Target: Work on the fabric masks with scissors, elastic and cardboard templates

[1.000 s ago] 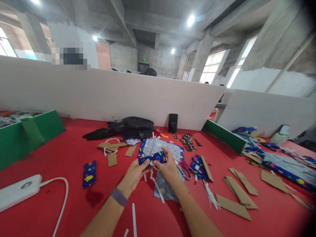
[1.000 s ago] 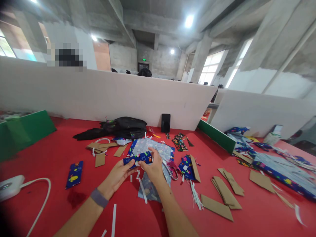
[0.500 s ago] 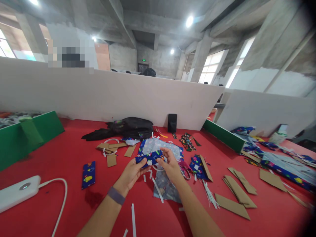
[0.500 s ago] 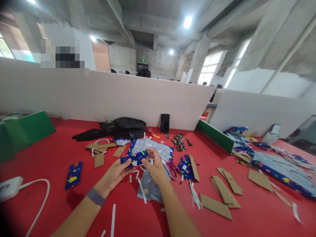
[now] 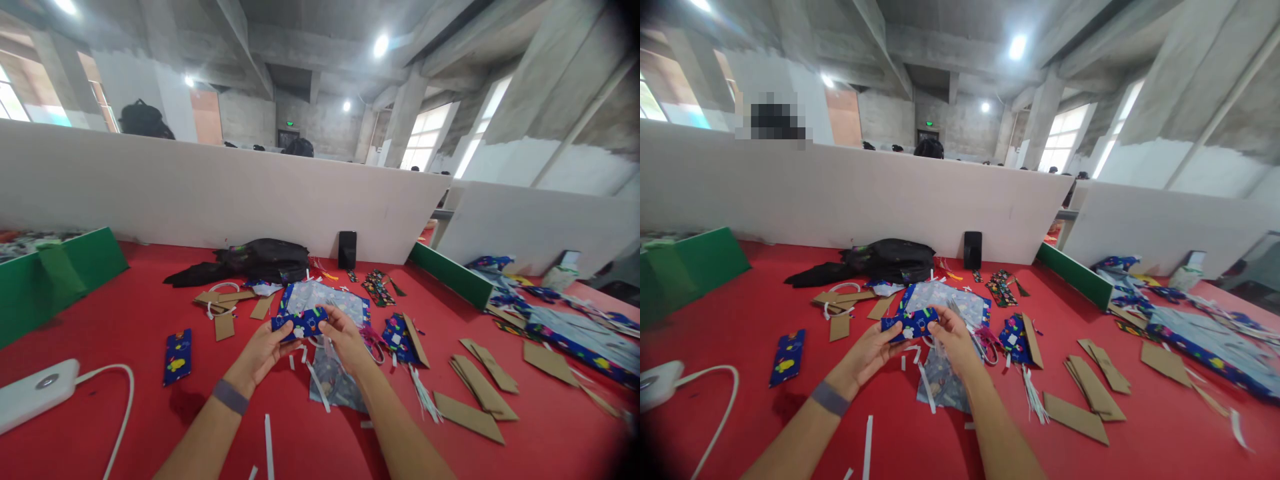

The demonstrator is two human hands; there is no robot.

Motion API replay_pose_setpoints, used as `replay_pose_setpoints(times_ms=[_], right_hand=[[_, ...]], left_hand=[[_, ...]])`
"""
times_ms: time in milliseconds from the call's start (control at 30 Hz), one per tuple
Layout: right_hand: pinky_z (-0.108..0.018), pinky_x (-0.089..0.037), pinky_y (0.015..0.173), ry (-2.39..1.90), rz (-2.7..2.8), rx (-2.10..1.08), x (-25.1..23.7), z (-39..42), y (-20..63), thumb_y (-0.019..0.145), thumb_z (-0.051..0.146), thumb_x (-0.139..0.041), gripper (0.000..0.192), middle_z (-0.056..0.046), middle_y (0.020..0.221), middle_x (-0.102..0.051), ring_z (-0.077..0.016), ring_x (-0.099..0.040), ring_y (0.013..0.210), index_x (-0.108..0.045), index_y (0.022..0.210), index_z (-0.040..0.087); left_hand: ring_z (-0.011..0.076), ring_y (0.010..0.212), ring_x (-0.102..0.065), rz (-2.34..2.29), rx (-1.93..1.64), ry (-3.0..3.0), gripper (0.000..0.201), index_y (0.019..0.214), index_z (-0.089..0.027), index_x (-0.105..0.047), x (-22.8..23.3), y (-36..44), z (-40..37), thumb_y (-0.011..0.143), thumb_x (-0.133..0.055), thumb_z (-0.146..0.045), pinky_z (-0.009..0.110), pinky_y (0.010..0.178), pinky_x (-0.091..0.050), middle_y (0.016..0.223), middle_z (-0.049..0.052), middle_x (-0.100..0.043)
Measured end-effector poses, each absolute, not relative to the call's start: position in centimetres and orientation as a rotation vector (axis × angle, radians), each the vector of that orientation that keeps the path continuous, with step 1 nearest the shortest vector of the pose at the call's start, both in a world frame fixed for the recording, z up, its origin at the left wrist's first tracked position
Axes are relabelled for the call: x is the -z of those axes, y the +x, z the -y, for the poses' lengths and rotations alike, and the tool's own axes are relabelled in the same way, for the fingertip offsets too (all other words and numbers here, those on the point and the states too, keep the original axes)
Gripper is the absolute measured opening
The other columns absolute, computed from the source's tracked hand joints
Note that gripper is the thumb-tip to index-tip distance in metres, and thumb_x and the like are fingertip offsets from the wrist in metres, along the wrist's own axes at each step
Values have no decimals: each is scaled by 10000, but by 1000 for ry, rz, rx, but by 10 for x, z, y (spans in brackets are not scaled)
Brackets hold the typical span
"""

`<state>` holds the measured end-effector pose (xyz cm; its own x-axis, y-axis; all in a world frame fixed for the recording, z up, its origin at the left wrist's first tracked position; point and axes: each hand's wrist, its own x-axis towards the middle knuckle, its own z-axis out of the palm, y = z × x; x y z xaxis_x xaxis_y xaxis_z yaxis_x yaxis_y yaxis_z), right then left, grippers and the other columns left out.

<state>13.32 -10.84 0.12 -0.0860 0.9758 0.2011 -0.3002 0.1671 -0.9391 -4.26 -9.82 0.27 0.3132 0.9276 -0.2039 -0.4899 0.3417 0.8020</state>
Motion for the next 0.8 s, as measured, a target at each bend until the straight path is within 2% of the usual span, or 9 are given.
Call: replay_pose_setpoints(times_ms=[233,367,467,600,700,800], right_hand=[[-302,-451,787,-844,1044,-1214,8,103,130,682,357,-672,296,-14,878,-643,-159,-585,799,-629,938,215],[-261,-452,712,-929,1099,-1187,7,106,128,691,345,-665,207,17,788,-624,-133,-571,724,-619,856,230],[-252,-449,634,-1003,1114,-1218,4,109,129,678,373,-678,199,21,693,-605,-127,-551,636,-610,774,213],[-255,-449,642,-971,1036,-1295,7,107,130,674,358,-694,208,0,710,-629,-128,-563,633,-626,761,181],[-248,-451,628,-956,921,-1343,9,104,132,660,319,-710,181,-3,690,-634,-124,-570,616,-630,735,175],[-233,-430,518,-988,777,-1326,5,102,135,629,305,-729,175,-2,632,-621,-129,-560,561,-615,691,188]], left_hand=[[155,671,-669,-837,-1147,809,266,871,-131,-620,-8,-38,98,651,-728,-234,266,652,-562,815,43,-705],[176,653,-668,-915,-1166,973,269,851,-140,-651,-7,-37,98,650,-718,-307,287,640,-550,803,36,-719],[190,651,-671,-919,-1136,1021,288,860,-151,-656,-4,-37,98,656,-705,-347,294,629,-544,808,42,-723],[204,665,-676,-919,-1108,976,327,881,-151,-640,-2,-36,99,697,-649,-421,305,615,-543,787,52,-721],[227,717,-681,-873,-1113,890,376,895,-139,-618,-4,-36,100,732,-590,-477,335,656,-543,795,81,-721],[244,799,-679,-731,-1111,781,497,992,-128,-583,-8,-37,100,768,-484,-561,376,763,-520,804,125,-719]])
